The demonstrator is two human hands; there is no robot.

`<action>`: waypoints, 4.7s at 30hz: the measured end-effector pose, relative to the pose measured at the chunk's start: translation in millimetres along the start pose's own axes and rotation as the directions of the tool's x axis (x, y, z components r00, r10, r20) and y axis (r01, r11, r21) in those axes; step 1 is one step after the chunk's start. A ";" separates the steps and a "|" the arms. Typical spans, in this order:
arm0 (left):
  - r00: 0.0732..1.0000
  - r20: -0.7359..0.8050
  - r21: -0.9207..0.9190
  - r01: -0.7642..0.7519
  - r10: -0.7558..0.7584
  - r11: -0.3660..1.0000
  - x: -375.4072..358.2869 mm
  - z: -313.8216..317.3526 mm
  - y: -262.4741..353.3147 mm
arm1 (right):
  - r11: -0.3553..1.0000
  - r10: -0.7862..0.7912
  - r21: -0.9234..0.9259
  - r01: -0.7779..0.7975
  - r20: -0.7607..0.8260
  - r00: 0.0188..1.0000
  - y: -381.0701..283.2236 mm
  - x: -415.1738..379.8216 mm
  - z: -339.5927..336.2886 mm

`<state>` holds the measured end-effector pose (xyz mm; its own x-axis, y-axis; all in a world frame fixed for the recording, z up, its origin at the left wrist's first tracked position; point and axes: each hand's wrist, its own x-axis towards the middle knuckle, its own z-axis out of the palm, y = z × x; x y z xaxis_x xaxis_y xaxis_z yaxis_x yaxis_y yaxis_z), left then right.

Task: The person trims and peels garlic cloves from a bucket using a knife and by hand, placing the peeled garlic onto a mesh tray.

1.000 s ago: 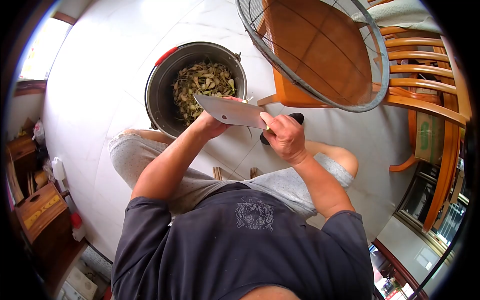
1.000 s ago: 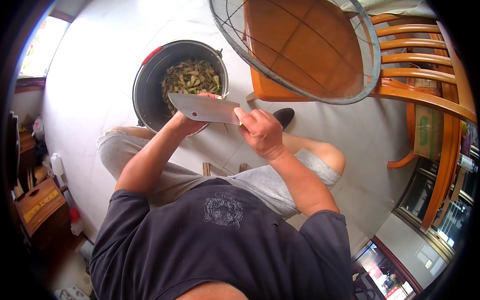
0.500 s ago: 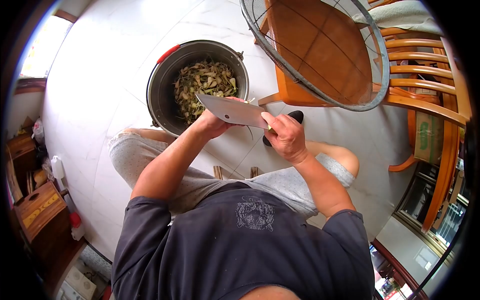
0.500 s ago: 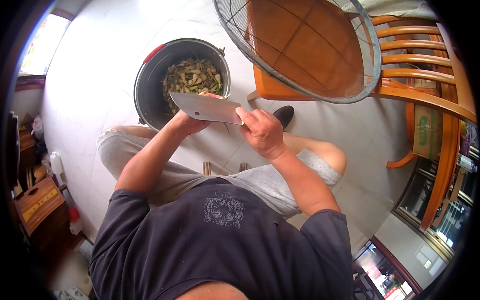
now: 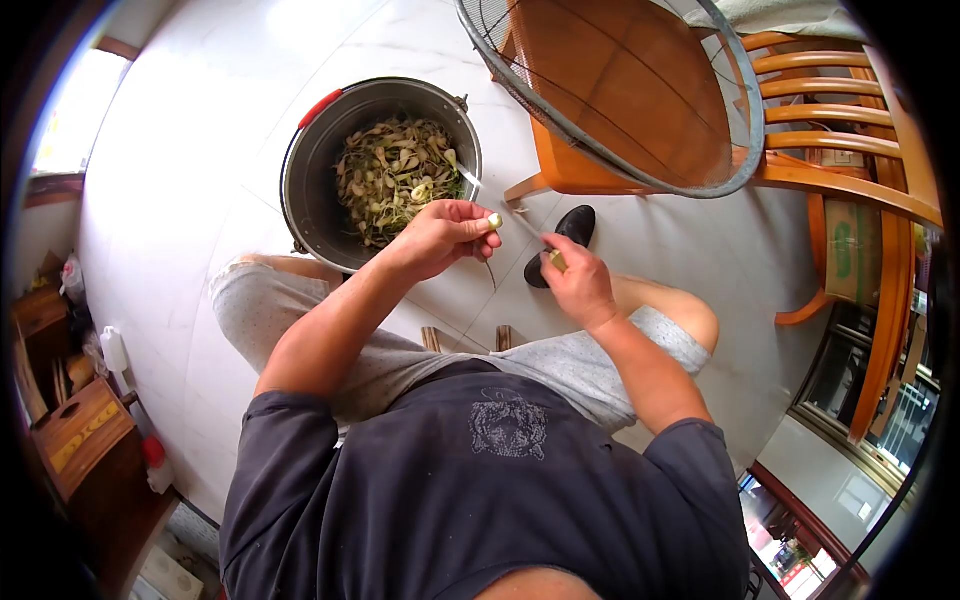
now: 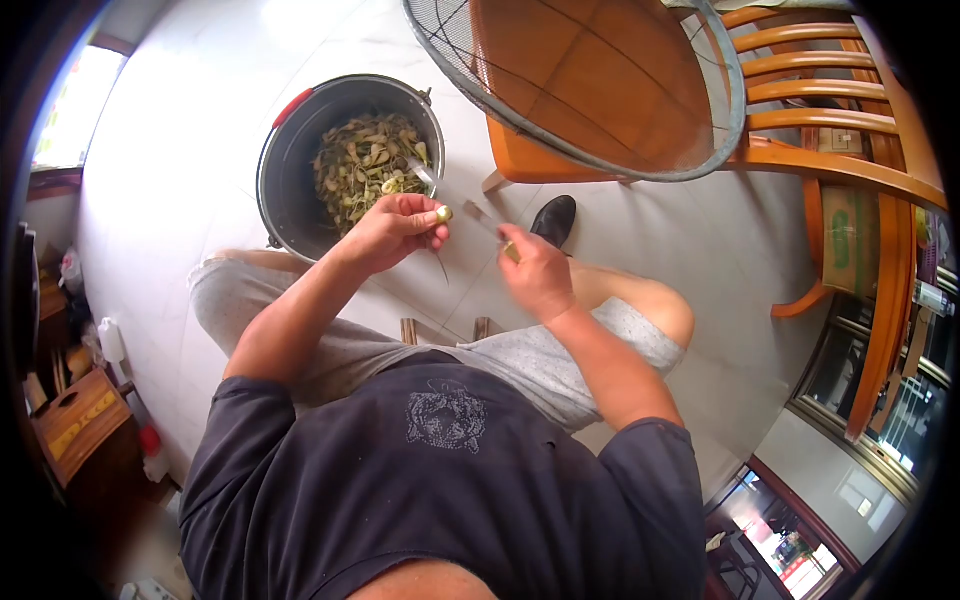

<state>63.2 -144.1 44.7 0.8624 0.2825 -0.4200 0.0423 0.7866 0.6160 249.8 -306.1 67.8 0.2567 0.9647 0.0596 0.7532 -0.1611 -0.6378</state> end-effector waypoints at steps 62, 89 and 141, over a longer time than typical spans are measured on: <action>0.905 -0.237 0.008 -0.362 0.353 0.932 -9.3 -4.2 12.9 | 0.978 -0.194 0.055 0.200 -0.095 0.976 -34.6 40.5 3.8; 0.687 0.237 0.944 -0.329 0.687 0.004 27.5 141.8 157.6 | 0.975 0.213 -0.177 -0.138 0.535 0.817 -9.1 32.7 -8.4; 0.793 -0.437 -0.001 -0.473 0.425 0.881 -32.2 -82.3 43.6 | 0.932 0.176 0.270 -0.244 0.252 0.952 -30.9 50.2 2.3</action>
<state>-4.3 -73.7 30.2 0.4817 0.7978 -0.3625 -0.3710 0.5604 0.7404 238.0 -252.3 88.7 0.2242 0.9422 -0.2491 0.4757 -0.3289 -0.8158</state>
